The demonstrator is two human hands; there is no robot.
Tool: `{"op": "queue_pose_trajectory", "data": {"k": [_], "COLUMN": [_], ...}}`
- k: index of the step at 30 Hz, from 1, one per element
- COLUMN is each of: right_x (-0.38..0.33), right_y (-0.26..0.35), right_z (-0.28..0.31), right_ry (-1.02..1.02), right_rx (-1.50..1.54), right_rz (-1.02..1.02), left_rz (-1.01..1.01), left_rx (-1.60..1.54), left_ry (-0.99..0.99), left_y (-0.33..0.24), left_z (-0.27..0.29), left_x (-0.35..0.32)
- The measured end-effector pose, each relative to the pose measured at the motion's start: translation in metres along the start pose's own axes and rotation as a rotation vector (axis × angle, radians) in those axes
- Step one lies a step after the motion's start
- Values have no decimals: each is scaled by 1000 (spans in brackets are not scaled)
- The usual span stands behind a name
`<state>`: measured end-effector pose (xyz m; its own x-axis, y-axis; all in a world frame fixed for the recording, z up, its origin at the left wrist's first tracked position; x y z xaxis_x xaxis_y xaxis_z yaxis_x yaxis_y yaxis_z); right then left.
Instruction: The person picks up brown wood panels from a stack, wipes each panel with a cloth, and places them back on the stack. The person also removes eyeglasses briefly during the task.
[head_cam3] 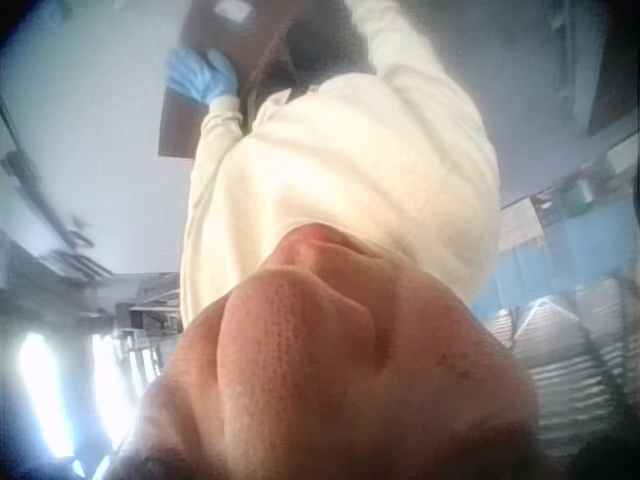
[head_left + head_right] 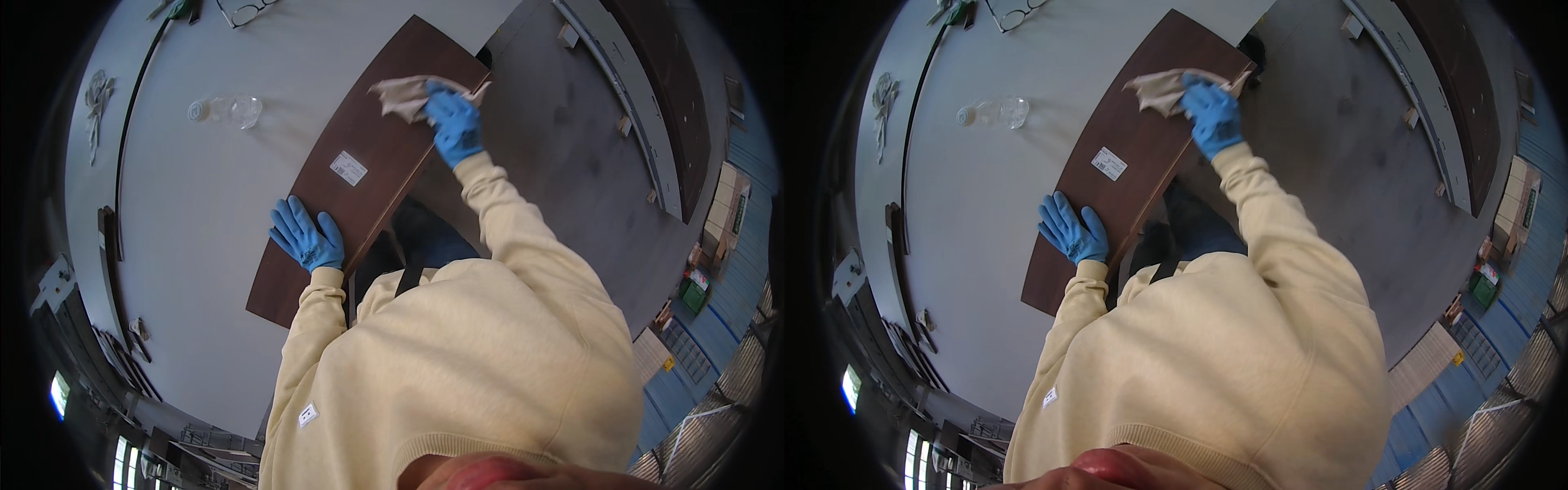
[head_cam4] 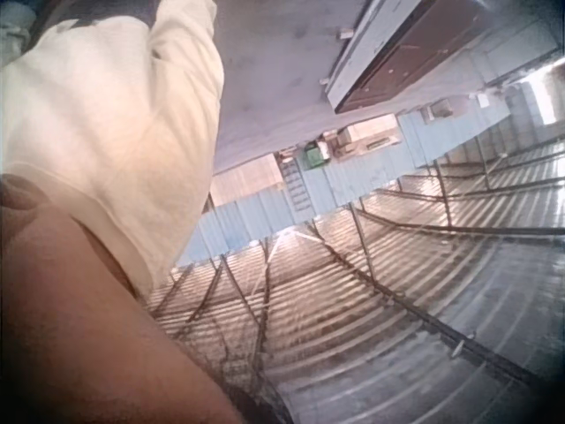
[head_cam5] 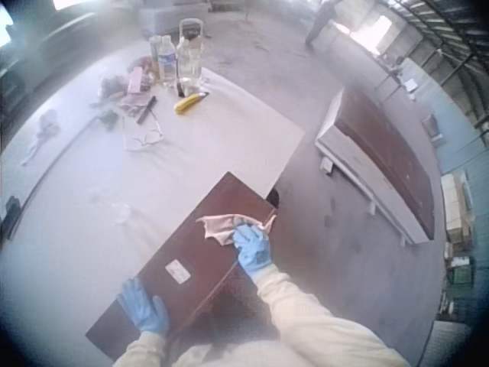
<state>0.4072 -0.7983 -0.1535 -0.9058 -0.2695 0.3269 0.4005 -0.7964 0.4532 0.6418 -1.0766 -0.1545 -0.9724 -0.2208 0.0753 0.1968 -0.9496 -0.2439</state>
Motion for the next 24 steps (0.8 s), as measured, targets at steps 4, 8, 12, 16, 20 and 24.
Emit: {"op": "queue_pose_trajectory", "data": {"k": [4,8,12,16,20,24], "right_x": [81,78,-25,49,129,79], "right_y": [-157,-4,79,-16,-59,77], "right_z": [40,69,-36,-8,54,-13], "right_ry": [-227,-212,156,40,-83,46], "right_rx": [-27,103,12,34,159,1], "right_rz": [-629,-332,127,-216,-471,158], "left_rz": [-44,-19,-25,-27,-50,-11], "left_rx": [4,6,35,49,36,122], "left_ry": [-25,-19,-23,-30,-28,-22], "left_y": [-2,-4,-2,-2,-12,-12], "left_z": [-3,1,0,-4,-4,-6], "left_x": [3,6,3,-3,12,18]}}
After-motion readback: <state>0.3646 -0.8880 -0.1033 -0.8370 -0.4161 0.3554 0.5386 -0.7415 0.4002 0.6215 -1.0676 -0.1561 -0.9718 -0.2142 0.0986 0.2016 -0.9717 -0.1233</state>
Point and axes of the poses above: each hand's wrist, its own x-axis towards the middle knuckle, its own z-axis out of the back of the hand, y = z × x, the point moved 6 cm from there along x, towards the middle knuckle, and after that the axes turned 14 degrees about -z, right-handed, at the moved point
